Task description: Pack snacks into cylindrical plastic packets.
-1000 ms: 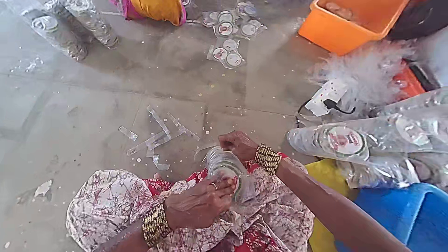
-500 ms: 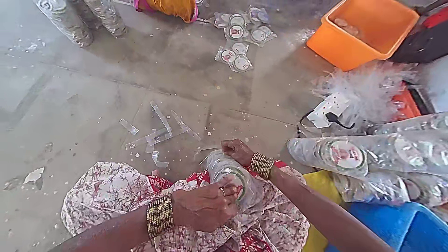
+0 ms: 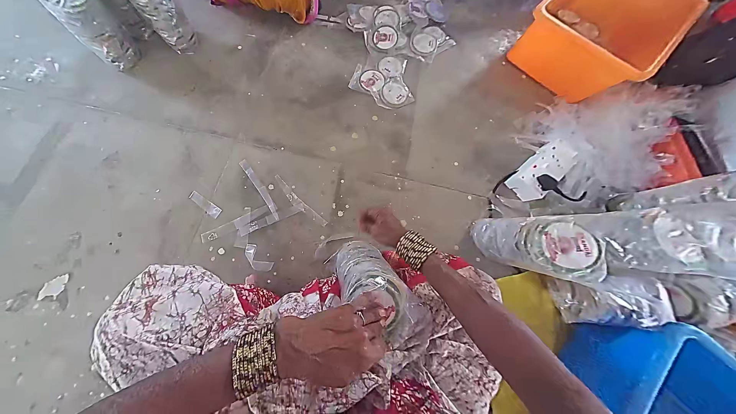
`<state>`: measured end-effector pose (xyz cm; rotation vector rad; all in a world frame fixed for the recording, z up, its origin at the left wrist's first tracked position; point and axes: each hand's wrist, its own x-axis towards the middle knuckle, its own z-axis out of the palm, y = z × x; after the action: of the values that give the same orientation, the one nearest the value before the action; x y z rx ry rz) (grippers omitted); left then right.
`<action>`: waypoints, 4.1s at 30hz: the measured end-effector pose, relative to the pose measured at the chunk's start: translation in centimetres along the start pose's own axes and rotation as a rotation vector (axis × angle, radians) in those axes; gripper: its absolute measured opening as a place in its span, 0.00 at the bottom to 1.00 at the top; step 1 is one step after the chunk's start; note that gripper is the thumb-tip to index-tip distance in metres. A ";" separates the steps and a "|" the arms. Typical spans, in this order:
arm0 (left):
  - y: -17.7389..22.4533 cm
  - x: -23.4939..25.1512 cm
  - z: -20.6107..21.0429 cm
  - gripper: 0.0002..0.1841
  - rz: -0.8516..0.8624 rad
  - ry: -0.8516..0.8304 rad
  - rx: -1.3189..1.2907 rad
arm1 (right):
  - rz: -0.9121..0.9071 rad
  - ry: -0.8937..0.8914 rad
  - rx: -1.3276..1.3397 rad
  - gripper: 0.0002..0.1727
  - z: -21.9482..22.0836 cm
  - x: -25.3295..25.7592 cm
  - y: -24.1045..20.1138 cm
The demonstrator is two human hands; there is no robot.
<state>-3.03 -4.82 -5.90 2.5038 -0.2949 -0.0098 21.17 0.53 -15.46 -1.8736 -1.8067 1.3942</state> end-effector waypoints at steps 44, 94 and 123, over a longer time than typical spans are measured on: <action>0.3 0.7 1.8 0.07 -0.019 0.048 0.029 | -0.293 -0.345 -0.298 0.08 -1.7 -0.9 -9.1; 0.4 0.7 2.1 0.07 -0.029 0.226 -0.139 | -0.093 -0.338 -0.488 0.11 1.5 4.4 -7.1; 0.7 0.8 2.0 0.11 -0.009 0.254 0.037 | -0.183 -0.327 -0.399 0.08 -1.8 -3.3 -11.6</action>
<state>-2.56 -6.69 -7.07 2.5080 -0.1795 0.3097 15.19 1.33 -4.93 -1.6528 -2.5059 1.4199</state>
